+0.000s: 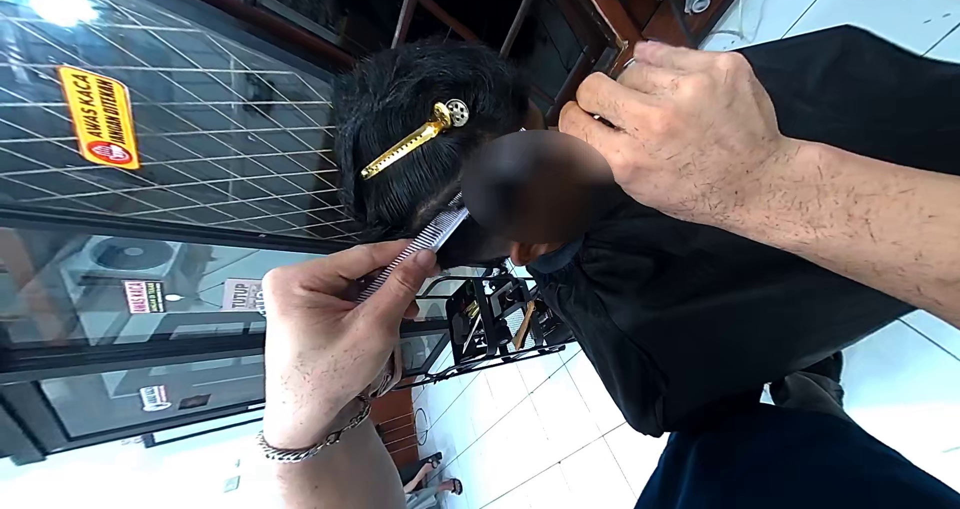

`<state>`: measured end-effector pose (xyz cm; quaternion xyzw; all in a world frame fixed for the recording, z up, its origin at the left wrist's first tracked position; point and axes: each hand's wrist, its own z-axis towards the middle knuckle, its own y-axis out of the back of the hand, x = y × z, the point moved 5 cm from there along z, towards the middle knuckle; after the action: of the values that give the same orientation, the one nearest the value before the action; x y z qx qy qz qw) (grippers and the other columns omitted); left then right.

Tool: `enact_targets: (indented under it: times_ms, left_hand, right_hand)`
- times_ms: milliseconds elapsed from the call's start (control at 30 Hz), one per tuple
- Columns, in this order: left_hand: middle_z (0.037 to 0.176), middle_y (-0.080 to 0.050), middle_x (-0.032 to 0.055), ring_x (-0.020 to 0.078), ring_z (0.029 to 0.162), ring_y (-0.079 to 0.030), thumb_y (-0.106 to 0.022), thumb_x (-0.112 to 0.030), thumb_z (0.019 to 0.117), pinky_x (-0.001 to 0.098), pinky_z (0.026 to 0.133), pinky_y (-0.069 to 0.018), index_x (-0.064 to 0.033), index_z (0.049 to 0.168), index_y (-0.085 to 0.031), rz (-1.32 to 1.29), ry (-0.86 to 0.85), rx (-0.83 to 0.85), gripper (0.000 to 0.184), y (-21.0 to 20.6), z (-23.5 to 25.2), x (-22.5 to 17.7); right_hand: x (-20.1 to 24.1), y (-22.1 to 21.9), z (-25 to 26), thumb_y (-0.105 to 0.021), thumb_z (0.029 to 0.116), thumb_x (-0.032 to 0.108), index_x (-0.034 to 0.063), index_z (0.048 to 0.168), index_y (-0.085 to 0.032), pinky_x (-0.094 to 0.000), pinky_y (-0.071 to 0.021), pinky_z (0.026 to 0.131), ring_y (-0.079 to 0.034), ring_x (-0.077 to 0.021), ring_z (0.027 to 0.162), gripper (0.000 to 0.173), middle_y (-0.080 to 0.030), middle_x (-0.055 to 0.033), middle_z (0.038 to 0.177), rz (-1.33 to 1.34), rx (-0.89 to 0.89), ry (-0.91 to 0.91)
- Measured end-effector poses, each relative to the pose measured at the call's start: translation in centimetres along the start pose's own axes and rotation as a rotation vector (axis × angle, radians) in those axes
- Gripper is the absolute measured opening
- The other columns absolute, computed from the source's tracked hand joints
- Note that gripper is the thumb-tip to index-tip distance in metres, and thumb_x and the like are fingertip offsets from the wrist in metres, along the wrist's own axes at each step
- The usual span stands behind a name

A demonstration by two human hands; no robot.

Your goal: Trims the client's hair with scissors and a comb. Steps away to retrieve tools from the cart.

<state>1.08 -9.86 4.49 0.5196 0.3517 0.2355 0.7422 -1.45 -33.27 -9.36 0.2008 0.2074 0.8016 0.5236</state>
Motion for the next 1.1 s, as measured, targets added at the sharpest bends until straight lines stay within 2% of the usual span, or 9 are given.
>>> enact_targets:
  times_ms: [100, 200, 267, 333, 567, 800, 967, 1033, 1100]
  left_hand:
    - [0.075, -0.073, -0.0072, -0.0012, 0.053, -0.061, -0.068, -0.016, 0.0969, 0.0133, 0.047, -0.0508, -0.0075, 0.1, -0.076, -0.055, -0.029, -0.016, 0.012, 0.2, 0.0, -0.6]
    - [0.077, -0.074, -0.0077, -0.0032, 0.055, -0.061, -0.065, -0.018, 0.0986, 0.0124, 0.048, -0.0507, -0.0067, 0.097, -0.076, -0.037, -0.001, 0.057, 0.015, -0.6, -0.6, -1.3]
    - [0.077, -0.073, -0.0095, -0.0059, 0.056, -0.061, -0.064, -0.022, 0.099, 0.0108, 0.049, -0.0508, -0.0085, 0.096, -0.076, 0.046, 0.037, 0.142, 0.019, -1.8, -1.0, -1.3]
    - [0.074, -0.071, -0.0107, -0.0072, 0.055, -0.06, -0.063, -0.027, 0.0983, 0.0102, 0.049, -0.0501, -0.0113, 0.094, -0.077, 0.146, 0.064, 0.174, 0.021, -2.8, -0.8, -1.0]
    - [0.074, -0.071, -0.0101, -0.008, 0.055, -0.06, -0.064, -0.028, 0.0989, 0.0092, 0.048, -0.049, -0.0101, 0.094, -0.076, 0.169, 0.076, 0.092, 0.022, -2.5, -0.2, -1.3]
    - [0.075, -0.072, -0.0073, -0.0071, 0.054, -0.059, -0.064, -0.021, 0.0987, 0.0093, 0.048, -0.0494, -0.0044, 0.097, -0.075, 0.129, 0.027, 0.019, 0.021, -1.8, 0.2, -2.4]
    - [0.075, -0.072, -0.0075, -0.0068, 0.054, -0.059, -0.064, -0.021, 0.0985, 0.0092, 0.048, -0.0489, -0.0045, 0.096, -0.075, 0.115, 0.017, 0.017, 0.019, -1.5, 0.4, -2.6]
    - [0.075, -0.071, -0.0077, -0.0066, 0.054, -0.059, -0.065, -0.021, 0.0985, 0.0093, 0.048, -0.0486, -0.0047, 0.096, -0.075, 0.113, 0.017, 0.009, 0.02, -1.4, 0.4, -2.7]
    - [0.073, -0.071, -0.0078, -0.006, 0.052, -0.058, -0.065, -0.02, 0.0986, 0.0099, 0.046, -0.048, -0.0043, 0.097, -0.075, 0.097, 0.025, 0.0, 0.019, -1.3, 0.3, -2.8]
  right_hand:
    - [-0.9, 0.0, 0.2, -0.044, 0.1019, -0.003, -0.001, 0.109, -0.065, -0.0467, -0.046, 0.052, -0.064, -0.0363, 0.068, 0.022, -0.064, -0.0191, 0.095, 0.112, 0.018, -0.114]
    - [-3.1, -0.2, -0.1, -0.055, 0.0978, 0.008, 0.0043, 0.127, -0.064, -0.0515, -0.0513, 0.065, -0.067, -0.0384, 0.088, 0.03, -0.063, -0.0192, 0.113, 0.297, 0.06, -0.29]
    - [-3.7, -0.9, -0.9, -0.053, 0.0961, 0.001, 0.003, 0.123, -0.065, -0.051, -0.0544, 0.076, -0.066, -0.0399, 0.097, 0.03, -0.062, -0.0215, 0.111, 0.329, 0.057, -0.266]
    - [-3.5, -1.9, -1.9, -0.046, 0.0991, -0.003, 0.0005, 0.116, -0.066, -0.0489, -0.0549, 0.079, -0.066, -0.0404, 0.097, 0.026, -0.063, -0.022, 0.105, 0.309, 0.04, -0.202]
    - [-3.2, -3.5, -3.3, -0.044, 0.1024, -0.001, -0.0005, 0.111, -0.064, -0.052, -0.0537, 0.094, -0.067, -0.0401, 0.096, 0.022, -0.063, -0.0214, 0.1, 0.289, 0.008, -0.101]
    - [-3.0, -4.7, -2.6, -0.056, 0.0938, 0.004, 0.0003, 0.114, -0.063, -0.0609, -0.0413, 0.11, -0.065, -0.0435, 0.105, 0.022, -0.062, -0.0231, 0.11, 0.296, 0.058, -0.067]
    - [-3.2, -4.5, -0.7, -0.056, 0.0945, 0.0, 0.0013, 0.115, -0.064, -0.0584, -0.0444, 0.107, -0.065, -0.042, 0.104, 0.022, -0.063, -0.0219, 0.11, 0.298, 0.055, -0.047]
    - [-3.4, -3.9, 0.0, -0.049, 0.0994, -0.003, 0.0003, 0.112, -0.065, -0.051, -0.0534, 0.089, -0.067, -0.039, 0.094, 0.021, -0.063, -0.0204, 0.103, 0.271, 0.042, -0.035]
    - [-3.6, -3.4, 0.3, -0.045, 0.1014, -0.004, -0.0007, 0.111, -0.066, -0.0457, -0.0537, 0.071, -0.066, -0.0377, 0.086, 0.023, -0.063, -0.02, 0.098, 0.285, 0.028, -0.035]
